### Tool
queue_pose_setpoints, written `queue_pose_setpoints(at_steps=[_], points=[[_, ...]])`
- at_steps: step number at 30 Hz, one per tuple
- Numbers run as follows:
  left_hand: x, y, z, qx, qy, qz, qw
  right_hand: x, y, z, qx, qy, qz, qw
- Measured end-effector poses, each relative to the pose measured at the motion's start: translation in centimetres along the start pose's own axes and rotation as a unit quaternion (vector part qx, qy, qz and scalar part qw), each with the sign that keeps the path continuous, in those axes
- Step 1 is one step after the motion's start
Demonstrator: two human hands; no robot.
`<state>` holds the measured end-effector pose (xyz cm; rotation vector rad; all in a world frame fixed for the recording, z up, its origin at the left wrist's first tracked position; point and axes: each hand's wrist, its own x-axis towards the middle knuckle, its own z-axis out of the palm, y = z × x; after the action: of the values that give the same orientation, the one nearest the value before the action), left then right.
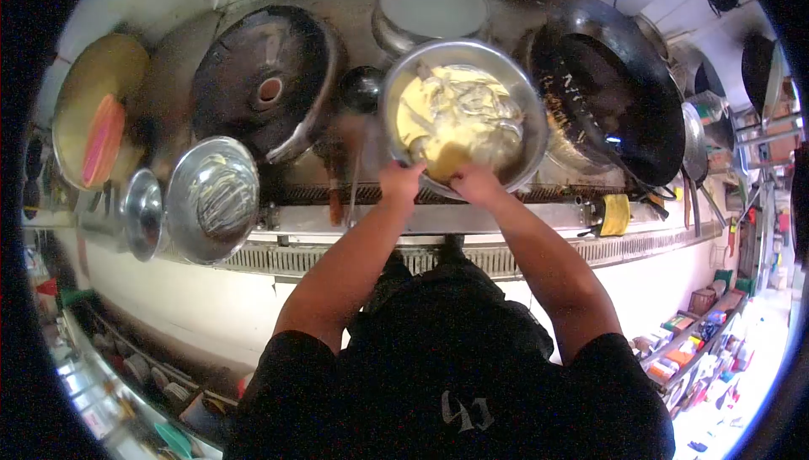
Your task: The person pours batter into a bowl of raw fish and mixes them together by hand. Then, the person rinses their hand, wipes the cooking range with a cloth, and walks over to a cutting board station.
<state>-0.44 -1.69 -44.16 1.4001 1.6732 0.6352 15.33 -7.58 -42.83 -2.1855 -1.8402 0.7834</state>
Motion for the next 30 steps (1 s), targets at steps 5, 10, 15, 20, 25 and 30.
queue_pose_setpoints(at_steps=[5, 10, 15, 20, 25, 30], points=[[-3.5, -2.6, -0.6, -0.199, -0.010, -0.125, 0.972, -2.6, 0.2, -1.6, 0.046, -0.076, -0.085, 0.992], [-10.6, -6.5, -2.7, -0.284, 0.039, -0.171, 0.943, -5.0, -0.3, -4.3, 0.089, -0.109, -0.011, 0.990], [-16.5, -5.8, -5.2, -0.333, 0.055, -0.203, 0.919, -2.8, 3.6, -2.7, -0.020, 0.096, -0.111, 0.989], [-19.1, -9.2, -5.6, -0.282, 0.046, -0.160, 0.945, -2.8, 4.0, -3.2, -0.120, 0.048, -0.044, 0.991], [-20.6, -10.1, -6.3, -0.277, -0.007, -0.096, 0.956, -3.3, 4.3, -1.4, -0.098, 0.004, -0.052, 0.994], [-19.8, -12.4, -7.6, -0.149, -0.009, -0.077, 0.986, -5.5, -0.7, -3.9, -0.135, -0.078, 0.023, 0.988]])
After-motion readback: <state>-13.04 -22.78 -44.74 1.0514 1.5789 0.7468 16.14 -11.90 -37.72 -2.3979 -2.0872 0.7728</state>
